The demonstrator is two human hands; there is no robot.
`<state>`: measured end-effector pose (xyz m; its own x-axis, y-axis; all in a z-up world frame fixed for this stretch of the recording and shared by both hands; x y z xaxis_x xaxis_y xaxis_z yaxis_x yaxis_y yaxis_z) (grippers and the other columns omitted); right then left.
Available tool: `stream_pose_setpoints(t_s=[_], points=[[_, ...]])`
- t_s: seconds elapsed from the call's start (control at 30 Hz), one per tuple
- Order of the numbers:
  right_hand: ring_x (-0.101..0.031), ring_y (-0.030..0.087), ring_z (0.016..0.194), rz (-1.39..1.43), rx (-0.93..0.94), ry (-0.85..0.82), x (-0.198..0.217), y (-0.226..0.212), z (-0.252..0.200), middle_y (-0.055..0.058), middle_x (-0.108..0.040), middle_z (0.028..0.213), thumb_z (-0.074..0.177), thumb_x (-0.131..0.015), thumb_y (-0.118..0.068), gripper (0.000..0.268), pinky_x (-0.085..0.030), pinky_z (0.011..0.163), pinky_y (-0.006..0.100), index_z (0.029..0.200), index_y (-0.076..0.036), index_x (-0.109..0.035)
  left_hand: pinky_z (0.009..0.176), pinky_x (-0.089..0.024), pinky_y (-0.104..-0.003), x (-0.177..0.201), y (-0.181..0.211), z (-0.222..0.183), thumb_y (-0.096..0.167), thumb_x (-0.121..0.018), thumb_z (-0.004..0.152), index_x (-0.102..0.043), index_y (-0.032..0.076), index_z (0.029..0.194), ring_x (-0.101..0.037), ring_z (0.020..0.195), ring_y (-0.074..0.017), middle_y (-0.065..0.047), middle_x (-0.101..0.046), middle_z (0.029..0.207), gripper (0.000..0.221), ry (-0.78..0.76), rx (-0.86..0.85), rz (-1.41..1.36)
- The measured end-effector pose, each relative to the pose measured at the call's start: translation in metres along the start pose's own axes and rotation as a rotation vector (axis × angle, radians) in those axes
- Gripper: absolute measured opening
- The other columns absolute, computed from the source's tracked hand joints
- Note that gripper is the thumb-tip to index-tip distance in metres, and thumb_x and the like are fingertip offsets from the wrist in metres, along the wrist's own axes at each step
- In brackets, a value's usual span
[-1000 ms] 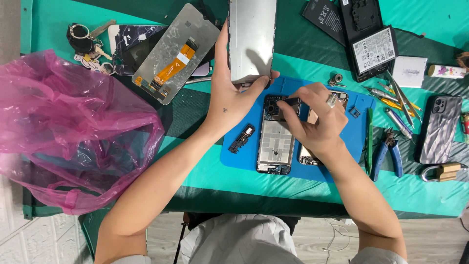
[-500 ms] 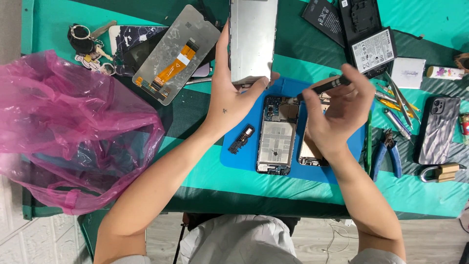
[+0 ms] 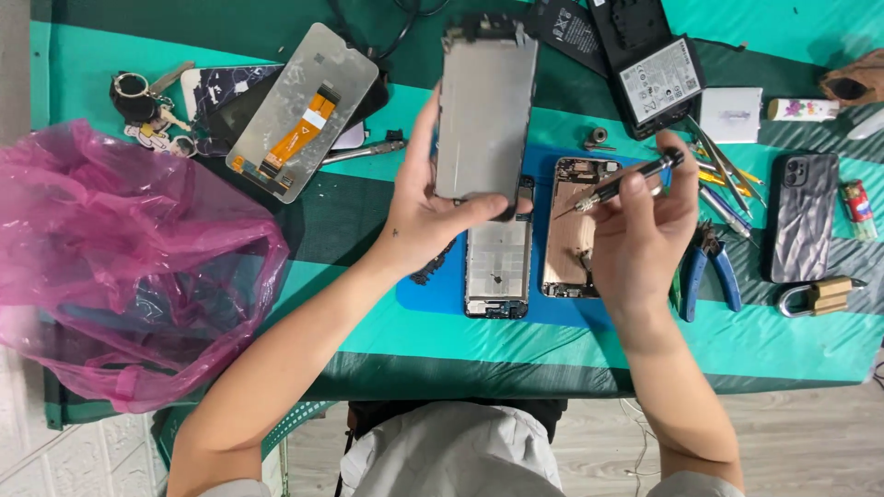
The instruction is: Disassembling and inspecting internal components of a mobile phone using a screwdriver
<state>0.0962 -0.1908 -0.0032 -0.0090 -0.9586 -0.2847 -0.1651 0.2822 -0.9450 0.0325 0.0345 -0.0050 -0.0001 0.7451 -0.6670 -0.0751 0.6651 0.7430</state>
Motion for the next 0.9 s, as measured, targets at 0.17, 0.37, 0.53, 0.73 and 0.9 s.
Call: stream_pose_setpoints(t_s=[0.17,0.37,0.53,0.73,0.9], points=[[-0.054,0.006,0.071,-0.012,0.196,-0.042,-0.007,0.001,-0.018,-0.003,-0.054,0.088,0.107,-0.063,-0.009,0.039,-0.056,0.065,0.023,0.143,-0.014,-0.047,0.104,-0.067,-0.064,-0.007,-0.012,-0.004,-0.006,-0.077,0.092,-0.009,0.025,0.167,-0.062,0.132,-0.0409,-0.014,-0.044,0.161,0.106,0.02,0.093,-0.121],[-0.052,0.008,0.072,-0.073,0.339,-0.065,-0.019,0.003,-0.033,0.001,-0.05,0.098,0.108,-0.061,-0.01,0.038,-0.062,0.065,0.035,0.14,-0.015,-0.042,0.105,-0.064,-0.051,-0.002,-0.016,-0.005,0.0,-0.082,0.085,-0.003,0.023,0.168,-0.061,0.134,-0.0332,-0.011,-0.048,0.159,0.117,0.057,0.133,-0.018],[-0.048,0.011,0.085,-0.068,0.403,-0.068,-0.016,0.011,-0.034,0.003,-0.043,0.12,0.11,-0.063,-0.015,0.038,-0.063,0.072,0.042,0.14,-0.016,-0.041,0.109,-0.062,-0.05,-0.005,-0.015,-0.005,-0.002,-0.081,0.085,0.0,0.023,0.168,-0.058,0.139,-0.0321,-0.009,-0.04,0.165,0.12,0.049,0.124,-0.011],[-0.046,0.006,0.112,-0.475,0.645,0.181,-0.014,0.006,-0.035,0.0,-0.045,0.134,0.103,-0.07,-0.04,0.049,-0.036,0.097,0.019,0.136,-0.01,-0.047,0.099,-0.066,-0.066,-0.011,-0.011,-0.006,-0.006,-0.077,0.088,0.003,0.028,0.167,-0.068,0.122,-0.0451,-0.015,-0.043,0.16,0.117,0.015,0.149,-0.111],[-0.047,0.008,0.105,-0.499,0.703,0.168,-0.01,0.007,-0.036,0.001,-0.045,0.132,0.102,-0.07,-0.034,0.049,-0.036,0.091,0.021,0.136,-0.008,-0.047,0.098,-0.066,-0.067,-0.008,-0.014,-0.007,-0.008,-0.077,0.088,0.003,0.028,0.167,-0.062,0.133,-0.0464,-0.008,-0.031,0.169,0.117,0.013,0.124,-0.103]])
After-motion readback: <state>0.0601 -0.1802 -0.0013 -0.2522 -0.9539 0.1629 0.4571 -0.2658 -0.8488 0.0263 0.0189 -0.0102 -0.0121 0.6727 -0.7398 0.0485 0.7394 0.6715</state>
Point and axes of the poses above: each hand's wrist, its own z-axis towards the middle knuckle, its own x-axis out of the back of the hand, y = z × x, the point moved 2 cm from there along z, towards the middle knuckle
